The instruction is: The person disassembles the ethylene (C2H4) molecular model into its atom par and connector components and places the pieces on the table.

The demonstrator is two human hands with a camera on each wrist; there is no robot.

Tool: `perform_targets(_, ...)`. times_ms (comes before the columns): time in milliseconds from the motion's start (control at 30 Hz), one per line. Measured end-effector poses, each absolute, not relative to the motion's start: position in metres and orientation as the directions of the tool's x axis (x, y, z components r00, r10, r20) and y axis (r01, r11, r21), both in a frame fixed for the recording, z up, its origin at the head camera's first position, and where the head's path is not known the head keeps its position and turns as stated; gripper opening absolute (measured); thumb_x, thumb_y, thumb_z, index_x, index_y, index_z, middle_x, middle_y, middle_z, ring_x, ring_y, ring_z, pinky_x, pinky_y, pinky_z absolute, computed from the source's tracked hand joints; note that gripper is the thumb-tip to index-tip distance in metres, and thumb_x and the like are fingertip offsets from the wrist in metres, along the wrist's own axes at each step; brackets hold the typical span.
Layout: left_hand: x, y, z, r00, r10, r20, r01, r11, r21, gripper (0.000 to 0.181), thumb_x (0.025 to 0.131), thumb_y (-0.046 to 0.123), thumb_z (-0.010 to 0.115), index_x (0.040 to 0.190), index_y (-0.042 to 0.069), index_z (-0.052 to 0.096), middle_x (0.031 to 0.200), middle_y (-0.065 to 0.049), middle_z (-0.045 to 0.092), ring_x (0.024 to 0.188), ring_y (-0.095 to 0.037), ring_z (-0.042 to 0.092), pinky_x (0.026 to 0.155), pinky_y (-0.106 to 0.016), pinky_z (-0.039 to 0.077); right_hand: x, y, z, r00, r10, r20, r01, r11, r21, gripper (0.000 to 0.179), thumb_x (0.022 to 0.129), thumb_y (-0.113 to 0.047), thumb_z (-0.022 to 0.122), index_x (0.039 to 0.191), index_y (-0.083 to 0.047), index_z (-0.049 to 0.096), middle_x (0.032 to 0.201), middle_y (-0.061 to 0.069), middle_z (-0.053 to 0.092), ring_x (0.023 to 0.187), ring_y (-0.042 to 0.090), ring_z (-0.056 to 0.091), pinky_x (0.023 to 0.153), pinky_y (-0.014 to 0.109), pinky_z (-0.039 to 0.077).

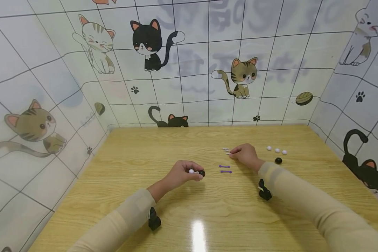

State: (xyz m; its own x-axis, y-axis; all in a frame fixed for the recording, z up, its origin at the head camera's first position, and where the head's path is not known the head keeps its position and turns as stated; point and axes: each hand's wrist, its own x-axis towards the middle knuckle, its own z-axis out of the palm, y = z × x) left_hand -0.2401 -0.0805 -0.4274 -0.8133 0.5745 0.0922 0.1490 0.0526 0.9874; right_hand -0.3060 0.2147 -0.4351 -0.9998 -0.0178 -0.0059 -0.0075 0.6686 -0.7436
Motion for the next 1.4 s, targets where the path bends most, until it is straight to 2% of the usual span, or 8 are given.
perform_targets(367, -0.237, -0.08, -0.428, -0.804, 0.586, 0.1, 0.135, 0.016, 0.991, 0.025, 0.086, -0.002, 0.071, 0.11, -0.01, 0.067, 0.106, -0.013, 0.068, 0.087, -0.02, 0.068, 0.079, -0.039, 0.056, -0.305, 0.216, -0.435, -1.0, -0.021, 0.017, -0.026, 0.681, -0.731, 0.018, 0.088, -0.012, 0.074, 0.101, 0.0, 0.075, 0.109, 0.018, 0.068, 0.109, 0.037, 0.056, 0.098, 0.049, 0.041)
perform_targets(767, -0.238, -0.079, -0.429, -0.807, 0.584, 0.084, 0.132, 0.04, 0.991, 0.028, 0.086, -0.001, 0.071, 0.113, -0.008, 0.067, 0.104, -0.015, 0.069, 0.086, -0.017, 0.069, 0.081, -0.039, 0.055, -0.3, 0.219, -0.433, -1.0, -0.011, -0.006, -0.003, 0.668, -0.744, 0.023, 0.088, -0.016, 0.074, 0.105, 0.0, 0.074, 0.111, 0.018, 0.067, 0.112, 0.037, 0.054, 0.097, 0.049, 0.042)
perform_targets(900, -0.24, -0.079, -0.431, -0.797, 0.595, 0.101, 0.148, 0.031, 0.988, 0.029, 0.089, 0.0, 0.069, 0.117, -0.008, 0.066, 0.105, -0.018, 0.069, 0.092, -0.028, 0.069, 0.084, -0.045, 0.053, -0.298, 0.223, -0.432, -1.0, -0.008, -0.018, 0.008, 0.657, -0.753, 0.025, 0.089, -0.017, 0.074, 0.108, 0.0, 0.073, 0.113, 0.018, 0.066, 0.109, 0.034, 0.056, 0.086, 0.042, 0.048)
perform_targets(1033, -0.241, -0.078, -0.433, -0.78, 0.61, 0.14, 0.175, -0.003, 0.985, 0.03, 0.093, -0.002, 0.063, 0.122, -0.011, 0.061, 0.113, -0.022, 0.066, 0.102, -0.036, 0.065, 0.087, -0.048, 0.051, -0.295, 0.224, -0.43, -0.999, 0.001, -0.034, 0.026, 0.647, -0.762, 0.027, 0.09, -0.02, 0.072, 0.111, -0.002, 0.072, 0.115, 0.017, 0.066, 0.099, 0.029, 0.059, 0.074, 0.035, 0.051)
perform_targets(1200, -0.241, -0.077, -0.431, -0.786, 0.601, 0.143, 0.186, 0.008, 0.983, 0.029, 0.093, -0.002, 0.062, 0.12, -0.012, 0.061, 0.115, -0.021, 0.062, 0.101, -0.034, 0.066, 0.086, -0.043, 0.053, -0.289, 0.221, -0.424, -0.998, -0.027, -0.048, 0.022, 0.596, -0.803, 0.03, 0.091, -0.022, 0.071, 0.114, -0.003, 0.071, 0.119, 0.017, 0.064, 0.1, 0.027, 0.06, 0.078, 0.035, 0.052)
perform_targets(1400, -0.239, -0.075, -0.429, -0.818, 0.563, 0.115, 0.165, 0.037, 0.986, 0.025, 0.09, -0.002, 0.066, 0.114, -0.01, 0.066, 0.109, -0.019, 0.067, 0.098, -0.047, 0.062, 0.086, -0.047, 0.053, -0.276, 0.21, -0.42, -0.992, -0.122, -0.03, -0.037, 0.513, -0.858, 0.032, 0.089, -0.022, 0.073, 0.114, -0.001, 0.071, 0.111, 0.011, 0.069, 0.1, 0.026, 0.062, 0.083, 0.038, 0.052)
